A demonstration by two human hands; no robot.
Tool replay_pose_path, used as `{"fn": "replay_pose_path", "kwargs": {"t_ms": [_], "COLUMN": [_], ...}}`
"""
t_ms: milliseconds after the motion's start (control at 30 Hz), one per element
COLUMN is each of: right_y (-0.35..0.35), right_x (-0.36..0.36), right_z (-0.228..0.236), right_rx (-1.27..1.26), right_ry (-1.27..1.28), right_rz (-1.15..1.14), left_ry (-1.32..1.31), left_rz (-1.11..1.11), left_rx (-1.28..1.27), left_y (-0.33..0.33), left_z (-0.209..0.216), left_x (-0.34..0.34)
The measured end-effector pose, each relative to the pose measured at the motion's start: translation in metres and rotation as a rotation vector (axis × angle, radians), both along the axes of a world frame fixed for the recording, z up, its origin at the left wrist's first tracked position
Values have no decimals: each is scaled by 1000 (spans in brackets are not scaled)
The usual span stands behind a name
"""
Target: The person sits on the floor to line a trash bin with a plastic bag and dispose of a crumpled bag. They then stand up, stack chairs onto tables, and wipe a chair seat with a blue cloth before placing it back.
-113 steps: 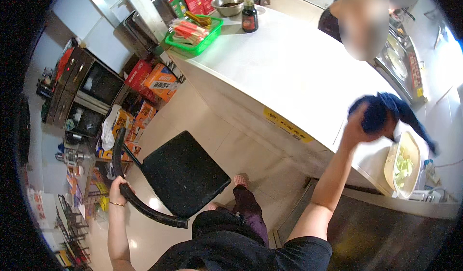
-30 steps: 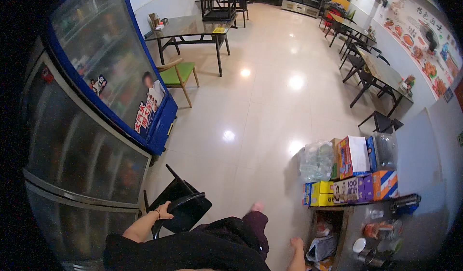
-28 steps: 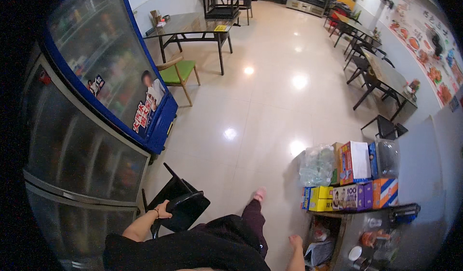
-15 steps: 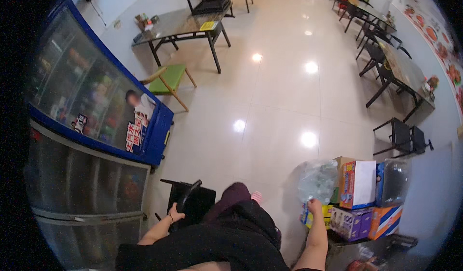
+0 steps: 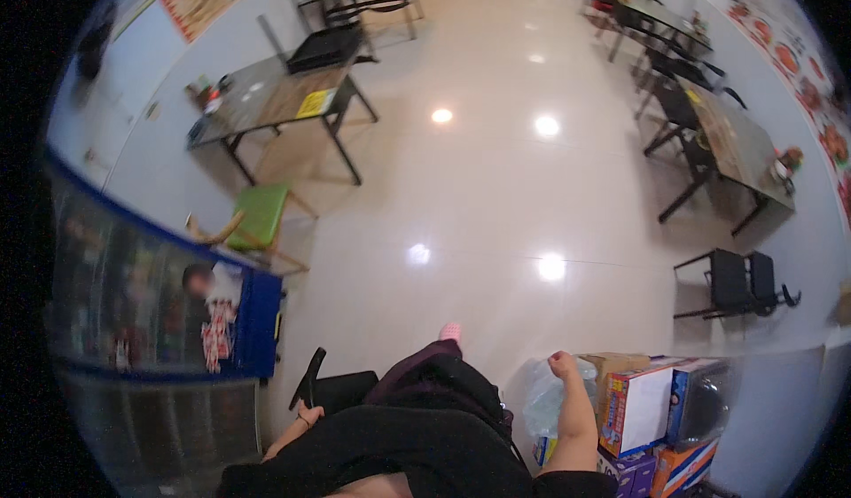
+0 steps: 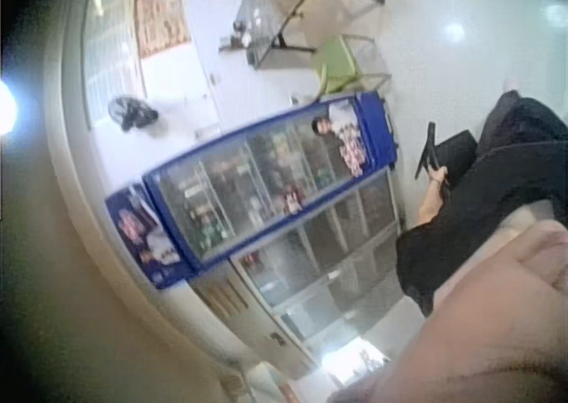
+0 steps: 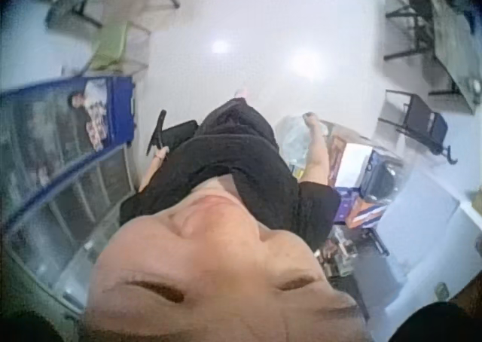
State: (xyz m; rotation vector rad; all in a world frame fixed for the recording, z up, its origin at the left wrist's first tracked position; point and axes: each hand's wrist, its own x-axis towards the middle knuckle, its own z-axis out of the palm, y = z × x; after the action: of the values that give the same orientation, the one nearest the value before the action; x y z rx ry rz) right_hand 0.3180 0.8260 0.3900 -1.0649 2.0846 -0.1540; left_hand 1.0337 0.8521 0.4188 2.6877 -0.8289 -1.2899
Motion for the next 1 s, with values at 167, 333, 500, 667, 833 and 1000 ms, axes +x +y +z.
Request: {"fn": "replay_pose_path", "kwargs": {"t_ms": [167,333,500,667,833,1000], "right_y": [-33,-51,-90,-137,-111,-56], "right_x": [-34,-77,-114,-159,-201,-185], "right_z": [13,-1,-29,-29,-24,-27], "right_rx": [35,173,193,21,-107,-144], "right_ry": [88,109,18,-26,39,61], "right_rz": [-47,-64,-180,-398,-736,-1075], "left_ry": [32,89,136,57,255,408], "left_rz": [-88,-228,-495,-744,-995,-1138], "left_rx": [71,-99,-271,-272,-304,-153], "left_y": [-114,-261,-364,-484,-595,-677], "left_z": [-46,73,49,65,99,91], "left_x": [-26,-167,-214,-321,-475,-620]}}
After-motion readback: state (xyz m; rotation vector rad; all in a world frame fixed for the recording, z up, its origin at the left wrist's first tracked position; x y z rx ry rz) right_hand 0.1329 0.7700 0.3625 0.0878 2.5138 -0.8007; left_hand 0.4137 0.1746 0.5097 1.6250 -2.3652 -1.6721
